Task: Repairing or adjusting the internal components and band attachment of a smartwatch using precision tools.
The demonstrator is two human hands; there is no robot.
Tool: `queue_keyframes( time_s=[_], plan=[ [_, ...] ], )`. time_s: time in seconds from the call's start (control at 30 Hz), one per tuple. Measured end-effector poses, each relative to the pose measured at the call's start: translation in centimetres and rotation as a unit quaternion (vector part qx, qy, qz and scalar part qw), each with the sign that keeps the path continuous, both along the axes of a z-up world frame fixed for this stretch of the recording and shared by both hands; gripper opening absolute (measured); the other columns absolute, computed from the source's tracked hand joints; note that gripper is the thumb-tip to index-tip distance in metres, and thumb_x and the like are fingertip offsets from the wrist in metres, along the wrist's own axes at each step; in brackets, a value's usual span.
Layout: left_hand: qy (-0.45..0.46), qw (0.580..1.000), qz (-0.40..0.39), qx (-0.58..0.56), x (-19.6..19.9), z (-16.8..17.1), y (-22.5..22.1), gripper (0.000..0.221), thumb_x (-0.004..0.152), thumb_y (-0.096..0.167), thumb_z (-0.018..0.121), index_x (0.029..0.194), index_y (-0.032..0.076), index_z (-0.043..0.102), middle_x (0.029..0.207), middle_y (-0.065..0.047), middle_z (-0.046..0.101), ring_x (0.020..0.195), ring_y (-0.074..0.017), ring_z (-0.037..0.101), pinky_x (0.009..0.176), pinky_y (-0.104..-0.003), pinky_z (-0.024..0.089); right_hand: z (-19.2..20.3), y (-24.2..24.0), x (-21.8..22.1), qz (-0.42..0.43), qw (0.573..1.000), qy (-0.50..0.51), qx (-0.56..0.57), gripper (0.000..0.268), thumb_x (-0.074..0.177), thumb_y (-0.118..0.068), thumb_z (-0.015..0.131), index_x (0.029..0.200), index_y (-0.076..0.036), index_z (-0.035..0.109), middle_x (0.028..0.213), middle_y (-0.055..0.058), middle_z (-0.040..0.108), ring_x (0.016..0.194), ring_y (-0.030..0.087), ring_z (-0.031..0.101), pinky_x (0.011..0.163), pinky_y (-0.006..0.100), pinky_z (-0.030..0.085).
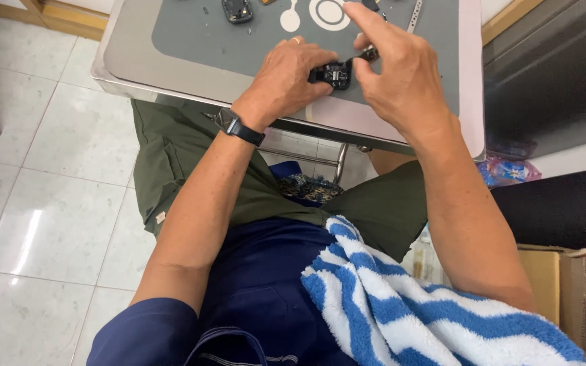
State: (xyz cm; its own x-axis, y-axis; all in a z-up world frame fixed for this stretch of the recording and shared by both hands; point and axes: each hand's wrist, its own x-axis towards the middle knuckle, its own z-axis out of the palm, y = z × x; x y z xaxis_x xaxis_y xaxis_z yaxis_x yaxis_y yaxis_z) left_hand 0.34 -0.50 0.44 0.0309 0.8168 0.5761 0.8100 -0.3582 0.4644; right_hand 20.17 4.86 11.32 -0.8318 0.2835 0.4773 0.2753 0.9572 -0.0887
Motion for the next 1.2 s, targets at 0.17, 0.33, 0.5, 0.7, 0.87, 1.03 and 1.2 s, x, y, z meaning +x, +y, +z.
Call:
queue_keyframes(
  time_s=[0.17,0.33,0.5,0.7,0.87,1.03,1.2],
  plan=[
    [0.006,1.000,0.002,-0.001,-0.1,-0.2,0.4,0.043,0.086,0.021,0.079,0.126,0.004,0.072,0.095,-0.010,0.074,0.081,-0.0378,0.065,0.103,-0.055,0.041,-1.6,1.1,-0.5,-0.051,0.989,0.052,0.128,0.033,0.099,-0.007,0.070,0.132,-0.012,0.070,0.067,0.004,0.058,0.054,0.028,0.049,0.053,0.040,0.039],
    [0.003,1.000,-0.007,-0.005,-0.1,-0.3,0.2,0.040,0.087,0.020,0.077,0.124,0.004,0.071,0.098,-0.011,0.074,0.087,-0.0386,0.066,0.108,-0.060,0.038,-0.9,0.4,-0.3,-0.012,1.000,0.002,0.023,0.061,0.093,0.007,0.062,0.151,-0.010,0.056,0.097,0.002,0.069,0.081,0.030,0.064,0.067,0.046,0.048],
    [0.004,1.000,0.001,-0.011,-0.1,-0.1,0.2,0.044,0.087,0.021,0.079,0.126,0.004,0.071,0.099,-0.012,0.075,0.087,-0.0402,0.066,0.108,-0.060,0.038,-1.8,1.0,-0.5,-0.063,0.990,0.059,0.112,0.028,0.105,-0.013,0.073,0.133,-0.009,0.070,0.068,0.003,0.055,0.053,0.025,0.049,0.050,0.039,0.034],
    [0.007,1.000,0.003,-0.013,-0.1,-0.3,0.3,0.046,0.088,0.021,0.080,0.129,0.002,0.070,0.097,-0.013,0.073,0.084,-0.0396,0.065,0.108,-0.055,0.039,-1.1,0.3,-0.4,-0.063,0.993,0.047,0.084,0.060,0.097,-0.001,0.064,0.155,-0.015,0.056,0.076,0.003,0.053,0.065,0.026,0.051,0.056,0.041,0.038],
    [0.004,1.000,-0.001,-0.006,-0.2,-0.2,0.2,0.043,0.087,0.020,0.080,0.126,0.004,0.071,0.090,-0.011,0.071,0.079,-0.0385,0.063,0.106,-0.055,0.040,-1.5,0.5,-0.4,-0.061,0.990,0.065,0.111,0.046,0.102,-0.007,0.070,0.147,-0.011,0.061,0.072,0.004,0.053,0.060,0.025,0.049,0.054,0.040,0.034],
    [0.003,1.000,-0.002,0.007,0.0,-0.3,0.3,0.044,0.086,0.019,0.080,0.126,0.002,0.071,0.095,-0.012,0.074,0.083,-0.0388,0.066,0.108,-0.057,0.038,-1.0,0.0,-0.1,-0.052,0.996,0.045,0.065,0.063,0.097,0.003,0.062,0.157,-0.011,0.052,0.079,0.006,0.050,0.067,0.027,0.048,0.060,0.042,0.039],
    [0.000,1.000,-0.005,-0.005,-0.1,-0.2,0.2,0.045,0.087,0.019,0.079,0.128,0.003,0.070,0.090,-0.010,0.070,0.080,-0.0390,0.064,0.110,-0.060,0.037,-1.7,0.6,-0.2,-0.048,0.993,0.057,0.094,0.051,0.105,-0.005,0.071,0.154,-0.014,0.057,0.077,0.004,0.053,0.065,0.024,0.049,0.056,0.039,0.037]
  ],
)
